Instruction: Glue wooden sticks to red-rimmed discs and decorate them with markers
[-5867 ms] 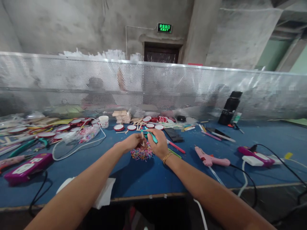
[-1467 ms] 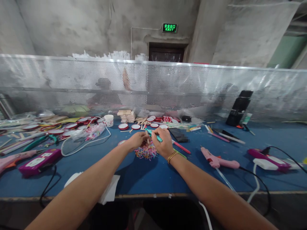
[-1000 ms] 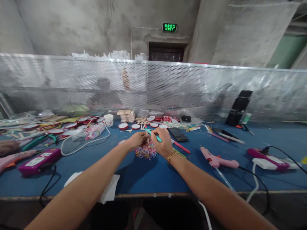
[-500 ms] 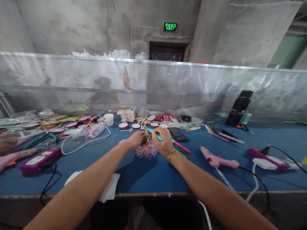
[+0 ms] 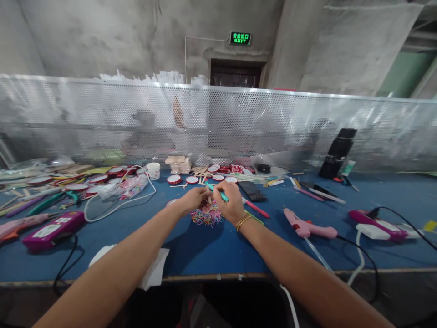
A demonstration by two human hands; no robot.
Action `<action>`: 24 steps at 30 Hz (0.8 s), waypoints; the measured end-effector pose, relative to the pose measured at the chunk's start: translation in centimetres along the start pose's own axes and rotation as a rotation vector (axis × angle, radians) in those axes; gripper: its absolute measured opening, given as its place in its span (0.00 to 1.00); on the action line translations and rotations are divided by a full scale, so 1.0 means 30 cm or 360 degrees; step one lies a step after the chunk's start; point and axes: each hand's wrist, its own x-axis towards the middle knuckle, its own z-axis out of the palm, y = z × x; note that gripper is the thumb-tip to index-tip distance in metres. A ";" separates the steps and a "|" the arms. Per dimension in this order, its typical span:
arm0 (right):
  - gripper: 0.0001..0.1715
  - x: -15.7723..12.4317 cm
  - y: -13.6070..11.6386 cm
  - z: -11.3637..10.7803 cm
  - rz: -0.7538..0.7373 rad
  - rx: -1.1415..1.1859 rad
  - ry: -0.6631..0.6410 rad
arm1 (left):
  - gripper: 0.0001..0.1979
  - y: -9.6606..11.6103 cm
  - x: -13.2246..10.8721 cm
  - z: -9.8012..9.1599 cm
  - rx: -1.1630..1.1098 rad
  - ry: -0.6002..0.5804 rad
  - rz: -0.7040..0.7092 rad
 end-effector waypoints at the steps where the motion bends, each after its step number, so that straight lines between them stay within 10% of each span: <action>1: 0.07 0.000 0.001 0.000 0.0005 -0.0004 0.0005 | 0.14 0.000 0.000 0.000 0.0004 0.0004 -0.0005; 24: 0.08 0.003 0.000 -0.004 0.0011 0.0005 0.0026 | 0.13 0.014 -0.009 0.003 0.0047 0.0003 -0.0021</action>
